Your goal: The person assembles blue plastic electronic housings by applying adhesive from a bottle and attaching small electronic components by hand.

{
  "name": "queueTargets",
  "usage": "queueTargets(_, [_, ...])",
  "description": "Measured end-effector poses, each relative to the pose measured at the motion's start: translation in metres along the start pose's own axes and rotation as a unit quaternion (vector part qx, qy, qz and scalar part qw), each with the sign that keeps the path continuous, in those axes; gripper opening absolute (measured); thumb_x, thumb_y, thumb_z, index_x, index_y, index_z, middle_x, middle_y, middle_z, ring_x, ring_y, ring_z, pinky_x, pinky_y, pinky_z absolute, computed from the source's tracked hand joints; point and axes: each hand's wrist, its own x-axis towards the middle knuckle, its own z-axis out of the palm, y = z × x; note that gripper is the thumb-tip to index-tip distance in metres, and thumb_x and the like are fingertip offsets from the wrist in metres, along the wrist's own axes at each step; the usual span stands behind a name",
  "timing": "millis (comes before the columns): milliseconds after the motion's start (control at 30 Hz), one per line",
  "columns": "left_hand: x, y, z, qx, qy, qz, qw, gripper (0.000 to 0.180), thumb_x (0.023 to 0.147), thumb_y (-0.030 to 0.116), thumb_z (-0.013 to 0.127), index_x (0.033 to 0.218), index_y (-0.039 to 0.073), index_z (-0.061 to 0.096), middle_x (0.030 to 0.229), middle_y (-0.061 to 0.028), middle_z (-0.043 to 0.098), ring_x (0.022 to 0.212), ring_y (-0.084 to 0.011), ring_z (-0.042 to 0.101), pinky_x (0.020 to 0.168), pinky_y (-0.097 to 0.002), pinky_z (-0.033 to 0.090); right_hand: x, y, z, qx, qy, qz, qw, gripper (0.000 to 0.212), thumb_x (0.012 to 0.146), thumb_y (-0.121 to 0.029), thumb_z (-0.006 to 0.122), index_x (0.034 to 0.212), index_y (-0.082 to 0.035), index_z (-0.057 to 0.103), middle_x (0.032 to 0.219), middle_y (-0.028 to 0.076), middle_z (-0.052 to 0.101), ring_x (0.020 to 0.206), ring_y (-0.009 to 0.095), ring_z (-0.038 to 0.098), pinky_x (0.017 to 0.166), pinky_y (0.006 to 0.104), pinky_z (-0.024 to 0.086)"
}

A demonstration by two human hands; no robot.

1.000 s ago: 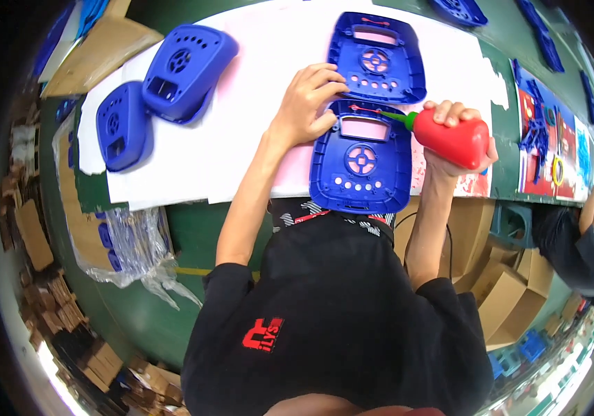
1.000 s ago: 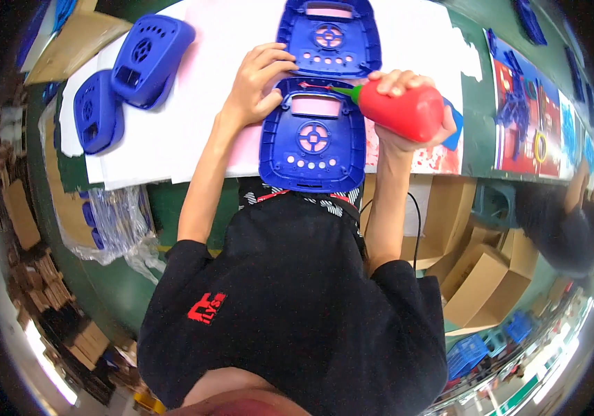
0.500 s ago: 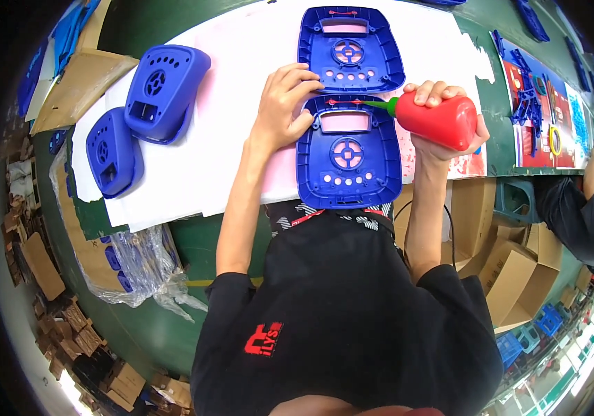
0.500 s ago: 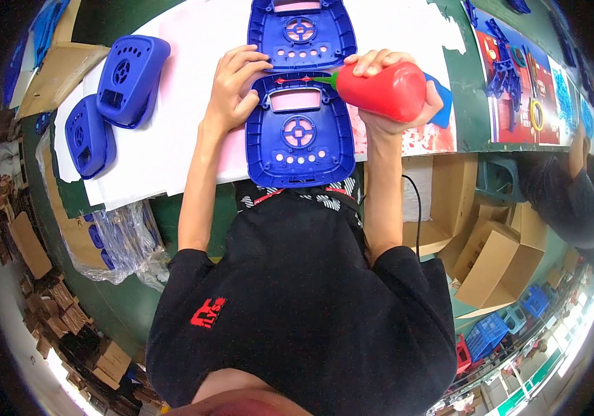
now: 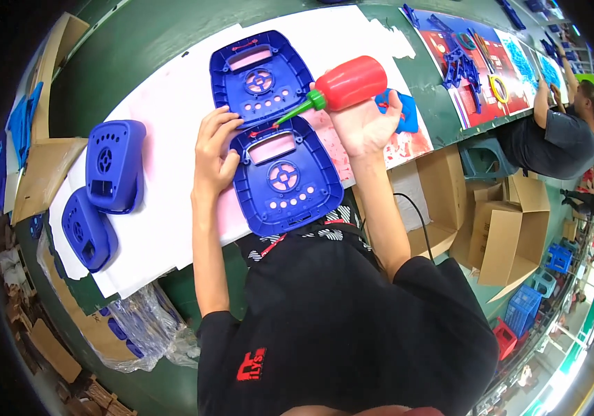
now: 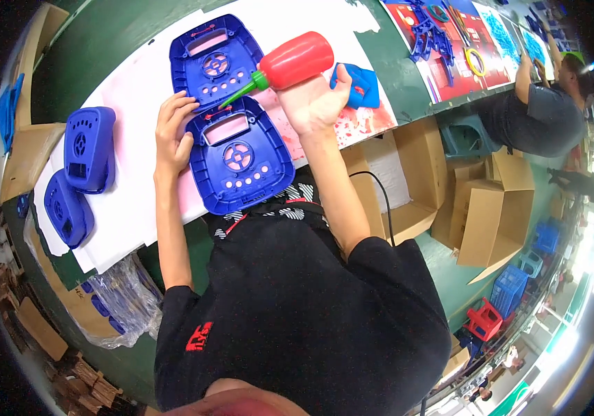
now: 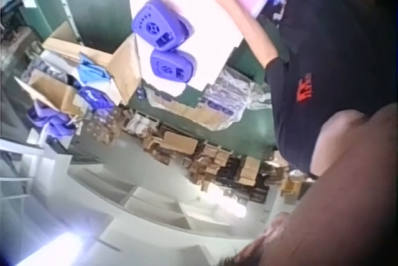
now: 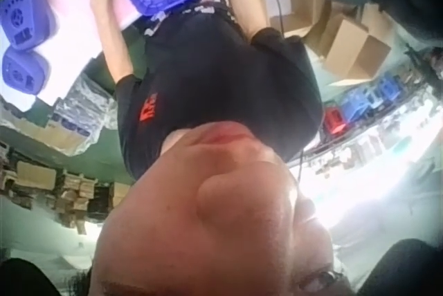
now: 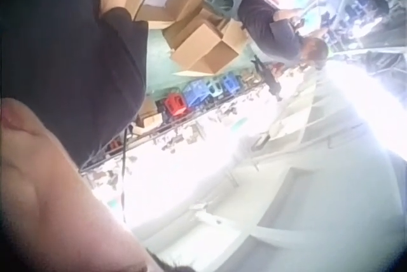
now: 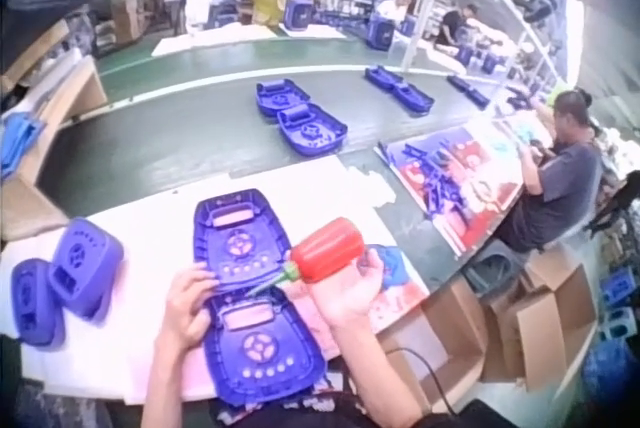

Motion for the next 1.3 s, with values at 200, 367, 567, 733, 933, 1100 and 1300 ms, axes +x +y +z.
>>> queueTargets(200, [0.005, 0.002, -0.002, 0.017, -0.001, 0.016, 1.000, 0.045, 0.060, 0.007, 0.053, 0.102, -0.003, 0.066, 0.113, -0.0187, 0.063, 0.123, -0.0398, 0.053, 0.108, -0.0478, 0.042, 0.028, -0.028, 0.037, 0.047, -0.092, 0.023, 0.994, 0.072, 0.086, -0.009, 0.065, 0.147, 0.001, 0.029, 0.154, 0.026, 0.030, 0.144, 0.046, 0.028, 0.122, 0.0638, 0.014])
queueTargets(367, [0.004, 0.002, -0.001, 0.027, 0.002, 0.041, 0.999, 0.044, 0.060, 0.007, 0.054, 0.102, -0.003, 0.066, 0.113, -0.0179, 0.063, 0.121, -0.0392, 0.054, 0.106, -0.0474, 0.043, 0.049, -0.079, 0.120, 0.230, -0.152, 0.120, 0.954, 0.073, 0.090, -0.018, 0.071, 0.146, 0.002, 0.028, 0.146, 0.027, 0.037, 0.138, 0.044, 0.039, 0.117, 0.0561, 0.036])
queueTargets(567, [0.008, 0.003, 0.000, 0.008, 0.002, 0.020, 1.000, 0.044, 0.060, 0.006, 0.054, 0.102, -0.003, 0.066, 0.113, -0.0186, 0.063, 0.122, -0.0401, 0.053, 0.107, -0.0472, 0.042, 0.124, -0.190, 0.103, -0.278, -0.192, 0.125, 0.933, 0.071, 0.089, -0.031, 0.074, 0.141, 0.001, 0.038, 0.134, 0.023, 0.052, 0.120, 0.037, 0.059, 0.099, 0.0477, 0.055])
queueTargets(733, [0.001, 0.002, -0.006, 0.011, -0.012, 0.000, 1.000, 0.044, 0.060, 0.004, 0.053, 0.101, -0.003, 0.066, 0.116, -0.0188, 0.062, 0.124, -0.0400, 0.051, 0.108, -0.0476, 0.041, 0.117, -0.125, 0.060, -0.819, -0.030, 0.095, 0.566, 0.064, 0.088, -0.047, 0.073, 0.128, 0.001, 0.059, 0.098, 0.007, 0.070, 0.079, 0.012, 0.069, 0.061, 0.0249, 0.055])
queueTargets(933, [0.007, 0.007, -0.002, 0.013, -0.010, 0.015, 1.000, 0.044, 0.058, 0.004, 0.051, 0.099, -0.004, 0.065, 0.115, -0.0187, 0.061, 0.123, -0.0392, 0.051, 0.107, -0.0470, 0.043, 0.135, -0.136, 0.014, -0.905, -0.030, 0.060, 0.421, 0.077, 0.081, -0.053, 0.077, 0.132, 0.001, 0.059, 0.101, 0.017, 0.071, 0.082, 0.019, 0.071, 0.067, 0.0284, 0.056])
queueTargets(1100, [0.008, 0.008, 0.001, 0.013, -0.002, 0.005, 1.000, 0.045, 0.058, 0.006, 0.051, 0.100, -0.003, 0.066, 0.115, -0.0188, 0.063, 0.122, -0.0397, 0.053, 0.109, -0.0480, 0.039, 0.136, -0.140, 0.002, -0.946, -0.130, -0.070, 0.288, 0.087, 0.075, -0.067, 0.071, 0.128, 0.001, 0.061, 0.101, 0.022, 0.073, 0.091, 0.034, 0.072, 0.081, 0.0395, 0.057])
queueTargets(1300, [0.006, 0.008, -0.003, 0.037, -0.014, 0.001, 0.999, 0.045, 0.061, 0.012, 0.052, 0.101, -0.003, 0.067, 0.117, -0.0186, 0.062, 0.123, -0.0387, 0.052, 0.110, -0.0482, 0.038, 0.127, -0.141, 0.011, -0.987, -0.068, -0.063, 0.130, 0.080, 0.087, -0.067, 0.056, 0.133, -0.001, 0.057, 0.103, 0.026, 0.070, 0.097, 0.039, 0.069, 0.086, 0.0458, 0.053])
